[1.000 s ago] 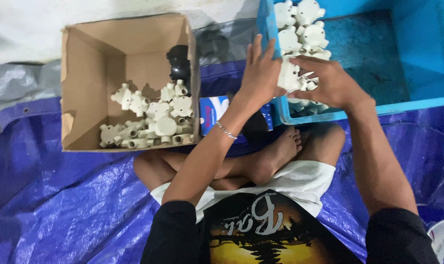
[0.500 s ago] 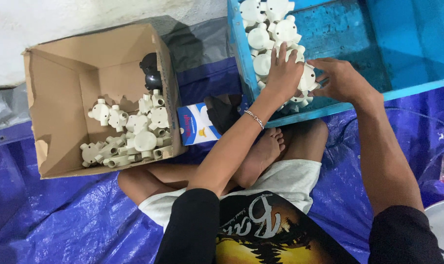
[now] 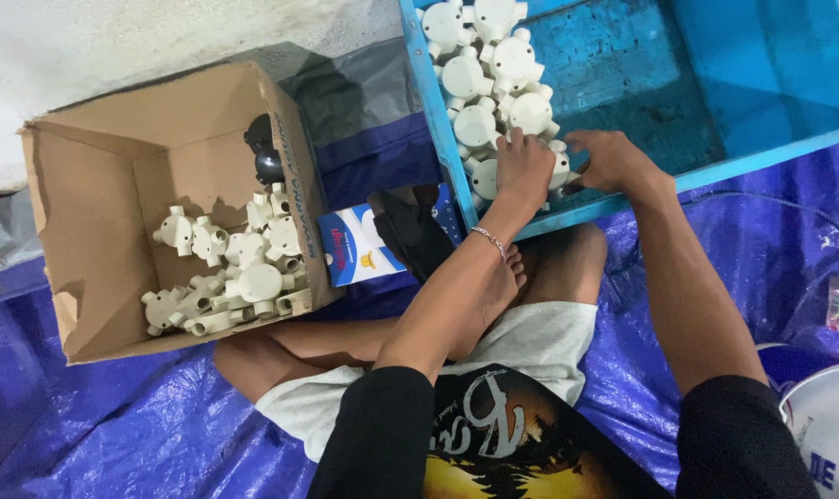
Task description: The person sits on a blue tarp and sands white ceramic objects using a sanding block. They pick up each object from a cardboard box, sand it, and place it into a blue plastic crate.
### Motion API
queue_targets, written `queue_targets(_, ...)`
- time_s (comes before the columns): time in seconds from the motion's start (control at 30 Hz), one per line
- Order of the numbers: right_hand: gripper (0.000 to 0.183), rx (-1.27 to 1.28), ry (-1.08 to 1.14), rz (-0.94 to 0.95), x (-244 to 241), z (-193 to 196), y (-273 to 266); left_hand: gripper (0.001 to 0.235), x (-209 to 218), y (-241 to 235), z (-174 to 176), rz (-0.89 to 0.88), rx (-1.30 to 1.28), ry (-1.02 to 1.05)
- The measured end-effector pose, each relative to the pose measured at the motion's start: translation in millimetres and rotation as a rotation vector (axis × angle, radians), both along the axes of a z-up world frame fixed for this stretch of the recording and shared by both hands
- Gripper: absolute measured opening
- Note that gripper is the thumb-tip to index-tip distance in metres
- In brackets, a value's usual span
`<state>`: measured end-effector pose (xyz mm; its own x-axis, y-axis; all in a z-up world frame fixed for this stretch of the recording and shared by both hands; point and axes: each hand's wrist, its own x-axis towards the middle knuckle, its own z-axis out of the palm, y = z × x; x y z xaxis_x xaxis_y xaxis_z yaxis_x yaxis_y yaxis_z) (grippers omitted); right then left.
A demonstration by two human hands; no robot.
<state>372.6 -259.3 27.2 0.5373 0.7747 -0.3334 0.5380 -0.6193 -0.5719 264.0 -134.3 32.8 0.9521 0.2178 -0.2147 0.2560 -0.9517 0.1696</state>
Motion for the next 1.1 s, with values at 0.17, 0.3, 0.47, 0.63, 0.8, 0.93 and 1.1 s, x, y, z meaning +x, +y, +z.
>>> queue_targets(0.17,0.075,-0.085,-0.011,-0.047,12,-27,2,0.035,-7,3,2,0.006,-0.01,-0.078)
queue_targets(0.3,0.068,-0.174,-0.013,-0.054,22,-45,-1,0.024,-6,-3,-8,0.064,0.07,-0.238)
queue_targets(0.47,0.067,-0.255,-0.013,-0.093,9,-24,8,0.023,-17,-3,12,0.067,0.04,-0.249)
queue_targets(0.63,0.07,-0.304,-0.072,-0.112,36,-62,1,0.032,-8,1,-21,0.074,0.005,-0.267)
queue_targets(0.8,0.095,-0.234,0.076,-0.081,-22,62,30,0.033,-10,0,-19,0.079,0.008,-0.367)
queue_targets(0.93,0.103,-0.252,0.106,-0.032,6,0,27,0.029,-14,1,-7,0.068,0.018,-0.276)
queue_targets(1.1,0.102,-0.235,0.151,-0.012,-14,30,29,0.038,-16,3,-10,0.081,-0.024,-0.318)
